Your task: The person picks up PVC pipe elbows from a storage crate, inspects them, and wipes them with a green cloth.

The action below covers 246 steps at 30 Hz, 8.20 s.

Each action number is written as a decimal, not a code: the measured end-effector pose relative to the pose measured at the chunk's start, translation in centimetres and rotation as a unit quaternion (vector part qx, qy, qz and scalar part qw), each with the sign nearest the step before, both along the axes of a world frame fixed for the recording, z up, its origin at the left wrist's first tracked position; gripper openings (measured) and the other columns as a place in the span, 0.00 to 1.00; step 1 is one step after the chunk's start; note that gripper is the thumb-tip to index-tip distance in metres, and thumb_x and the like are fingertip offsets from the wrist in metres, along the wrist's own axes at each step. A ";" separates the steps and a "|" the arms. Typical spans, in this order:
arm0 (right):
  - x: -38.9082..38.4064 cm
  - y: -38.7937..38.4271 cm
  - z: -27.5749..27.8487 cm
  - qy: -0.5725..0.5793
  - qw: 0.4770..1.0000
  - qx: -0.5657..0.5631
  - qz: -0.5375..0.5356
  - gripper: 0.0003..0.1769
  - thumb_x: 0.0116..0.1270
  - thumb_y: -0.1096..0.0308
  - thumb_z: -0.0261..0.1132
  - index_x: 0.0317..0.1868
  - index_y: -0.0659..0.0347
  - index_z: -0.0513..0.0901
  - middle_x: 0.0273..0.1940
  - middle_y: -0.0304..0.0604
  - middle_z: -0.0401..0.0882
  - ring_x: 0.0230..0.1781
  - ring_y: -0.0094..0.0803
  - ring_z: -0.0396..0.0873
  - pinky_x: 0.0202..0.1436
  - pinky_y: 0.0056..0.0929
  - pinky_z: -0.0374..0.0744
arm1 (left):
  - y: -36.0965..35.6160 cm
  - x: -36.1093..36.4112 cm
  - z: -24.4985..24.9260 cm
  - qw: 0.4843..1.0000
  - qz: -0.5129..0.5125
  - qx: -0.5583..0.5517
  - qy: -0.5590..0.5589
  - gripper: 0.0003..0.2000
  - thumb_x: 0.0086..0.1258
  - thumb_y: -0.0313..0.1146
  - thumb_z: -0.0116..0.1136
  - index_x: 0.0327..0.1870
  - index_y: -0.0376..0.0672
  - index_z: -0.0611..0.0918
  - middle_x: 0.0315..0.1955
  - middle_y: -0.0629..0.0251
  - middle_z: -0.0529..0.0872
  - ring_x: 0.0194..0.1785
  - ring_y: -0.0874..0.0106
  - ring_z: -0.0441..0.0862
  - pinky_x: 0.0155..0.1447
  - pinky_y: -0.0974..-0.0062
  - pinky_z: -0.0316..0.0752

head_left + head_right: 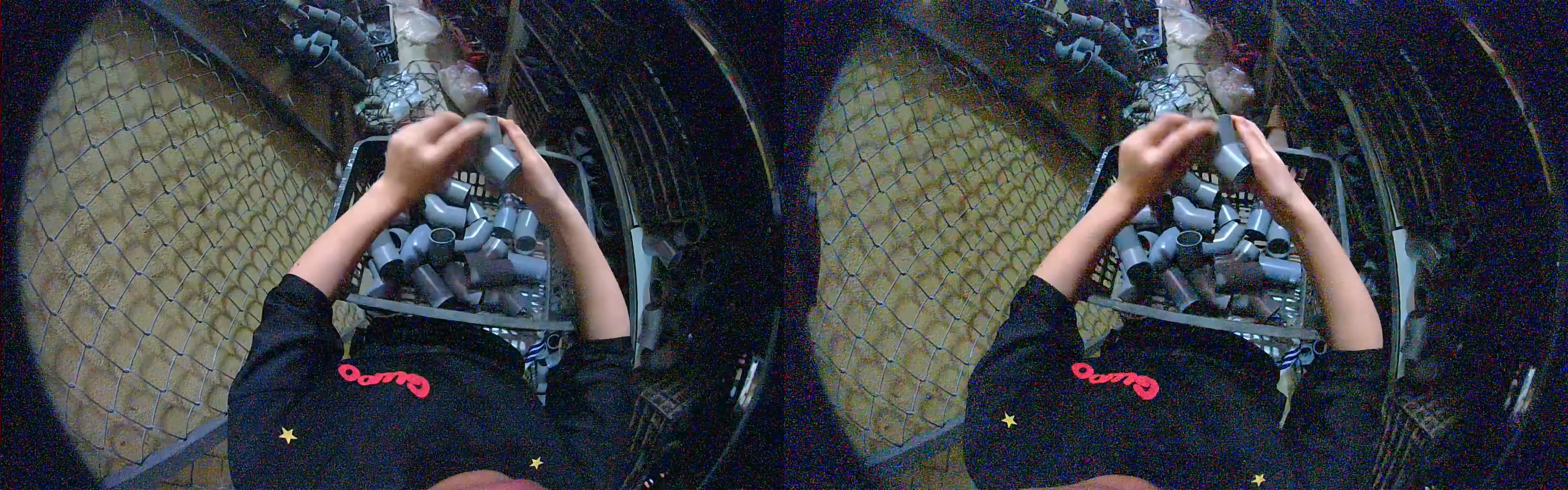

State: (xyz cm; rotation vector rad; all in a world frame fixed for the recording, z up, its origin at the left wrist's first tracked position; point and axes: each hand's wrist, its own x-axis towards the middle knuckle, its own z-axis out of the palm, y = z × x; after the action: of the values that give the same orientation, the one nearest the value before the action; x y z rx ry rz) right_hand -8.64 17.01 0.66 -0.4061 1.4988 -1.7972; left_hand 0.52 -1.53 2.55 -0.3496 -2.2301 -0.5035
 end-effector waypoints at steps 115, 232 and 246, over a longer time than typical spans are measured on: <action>-7.9 -5.3 8.1 0.339 0.938 0.042 0.059 0.35 0.80 0.40 0.46 0.51 0.70 0.80 0.42 0.46 0.84 0.46 0.32 0.77 0.55 0.34 0.75 | -0.5 -6.4 5.5 0.981 0.075 0.080 0.161 0.13 0.68 0.35 0.65 0.53 0.52 0.82 0.37 0.62 0.86 0.35 0.60 0.87 0.36 0.64 0.82; 10.2 30.9 2.8 0.413 0.641 0.293 -0.576 0.28 0.66 0.62 0.74 0.61 0.64 0.76 0.53 0.45 0.82 0.53 0.32 0.79 0.61 0.29 0.74 | -0.3 -4.6 10.5 0.985 0.037 0.137 0.095 0.07 0.76 0.29 0.59 0.47 0.37 0.84 0.41 0.59 0.86 0.44 0.69 0.84 0.52 0.72 0.78; 8.5 28.2 -4.3 0.415 0.624 0.269 -0.605 0.30 0.58 0.71 0.77 0.59 0.63 0.73 0.60 0.48 0.79 0.60 0.37 0.78 0.61 0.37 0.79 | 0.4 -4.6 10.7 0.990 0.031 0.071 0.122 0.06 0.73 0.29 0.62 0.46 0.40 0.85 0.39 0.59 0.86 0.41 0.64 0.85 0.47 0.69 0.78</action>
State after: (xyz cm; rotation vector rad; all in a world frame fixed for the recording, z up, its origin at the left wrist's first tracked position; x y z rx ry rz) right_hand -0.10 45.19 -3.66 0.2757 3.4514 -1.8923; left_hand -4.09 -1.12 13.23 -0.2528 -1.9506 -0.5510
